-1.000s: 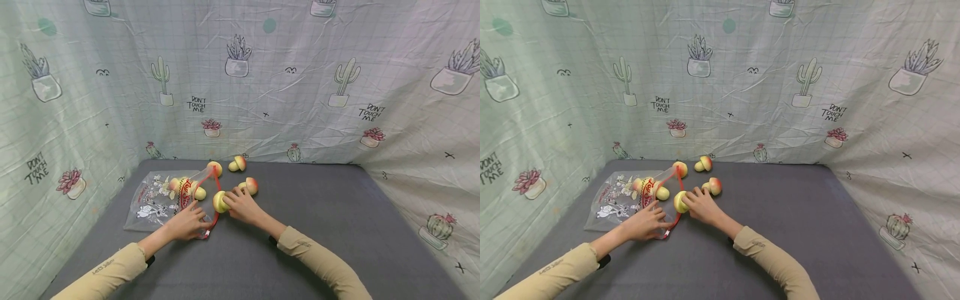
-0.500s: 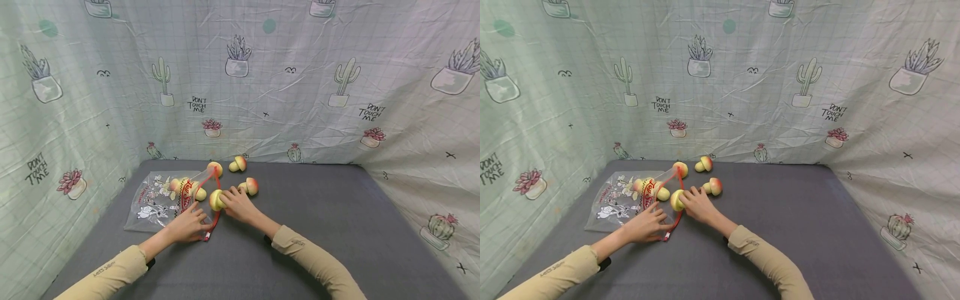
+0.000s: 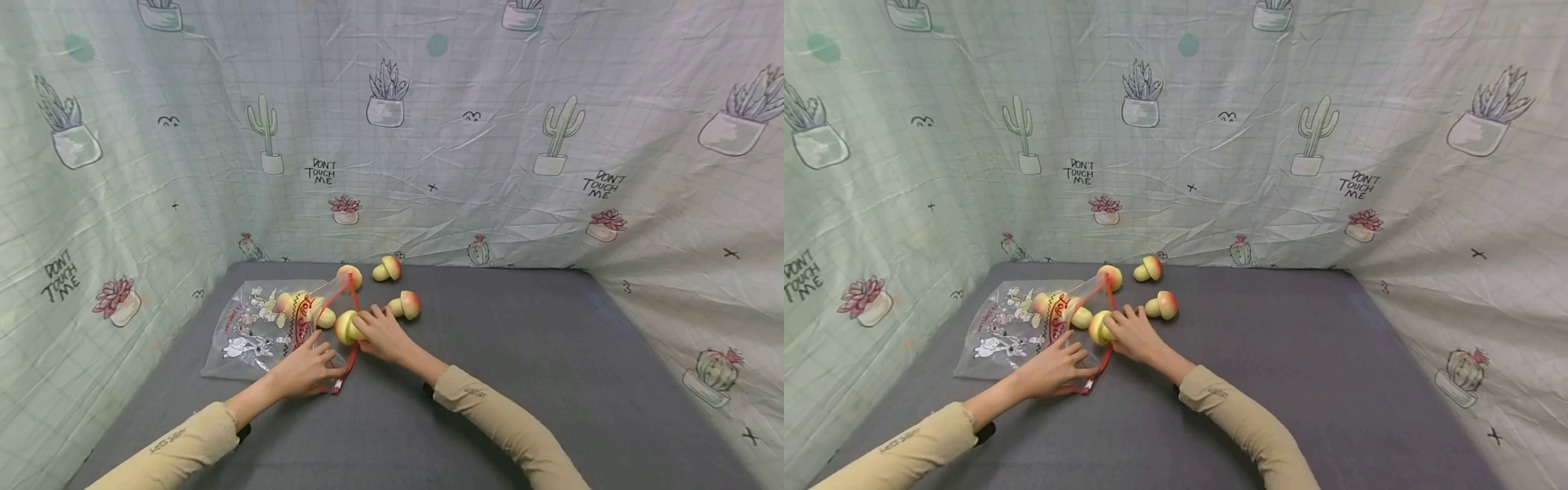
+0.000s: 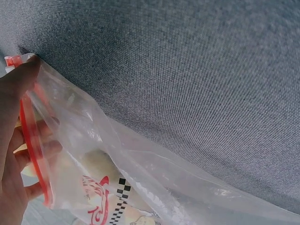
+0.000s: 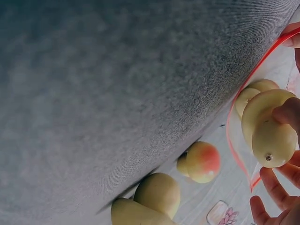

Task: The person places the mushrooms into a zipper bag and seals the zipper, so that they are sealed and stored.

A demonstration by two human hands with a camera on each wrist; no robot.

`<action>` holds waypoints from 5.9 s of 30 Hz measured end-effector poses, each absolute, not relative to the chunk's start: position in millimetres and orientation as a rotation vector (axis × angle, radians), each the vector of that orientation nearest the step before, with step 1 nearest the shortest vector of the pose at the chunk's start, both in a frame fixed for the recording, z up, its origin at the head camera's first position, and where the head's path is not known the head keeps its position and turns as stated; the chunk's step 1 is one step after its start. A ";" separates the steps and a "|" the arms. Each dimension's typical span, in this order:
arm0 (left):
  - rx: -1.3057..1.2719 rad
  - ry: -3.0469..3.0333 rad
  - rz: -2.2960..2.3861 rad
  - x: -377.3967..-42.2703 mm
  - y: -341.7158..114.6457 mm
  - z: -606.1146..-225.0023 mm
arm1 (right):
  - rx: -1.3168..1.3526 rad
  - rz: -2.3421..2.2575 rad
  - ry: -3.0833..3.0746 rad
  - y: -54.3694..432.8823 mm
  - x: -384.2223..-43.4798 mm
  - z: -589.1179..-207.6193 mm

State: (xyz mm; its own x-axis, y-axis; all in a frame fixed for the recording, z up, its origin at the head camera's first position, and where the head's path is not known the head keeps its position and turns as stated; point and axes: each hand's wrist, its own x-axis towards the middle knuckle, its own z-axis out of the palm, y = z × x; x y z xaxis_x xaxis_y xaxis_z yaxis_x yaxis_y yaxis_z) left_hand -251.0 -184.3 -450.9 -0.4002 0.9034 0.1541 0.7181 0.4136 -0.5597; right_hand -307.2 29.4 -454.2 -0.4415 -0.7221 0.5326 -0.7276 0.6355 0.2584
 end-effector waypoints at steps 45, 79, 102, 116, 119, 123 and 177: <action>-1.364 -2.219 0.590 -249.4 -183.6 -451.1 | 1.215 -0.102 -2.422 23.6 -308.3 -451.6; -1.337 -2.221 0.642 -247.1 -181.6 -452.3 | 1.364 -0.135 -2.583 31.0 -297.4 -451.5; -1.324 -2.210 0.634 -250.3 -180.1 -451.6 | 1.364 -0.193 -2.523 18.0 -308.5 -451.4; -1.297 -2.247 0.603 -246.7 -180.8 -448.4 | 1.404 -0.176 -2.507 10.6 -316.0 -449.7; -1.300 -2.256 0.606 -246.4 -180.7 -448.2 | 1.401 -0.203 -2.494 8.7 -316.9 -449.8; -1.306 -2.251 0.600 -247.1 -181.4 -449.4 | 1.394 -0.242 -2.497 6.1 -318.3 -450.3; -1.313 -2.333 0.456 -268.2 -208.9 -430.1 | 1.200 -0.659 -2.515 -16.2 -326.2 -450.3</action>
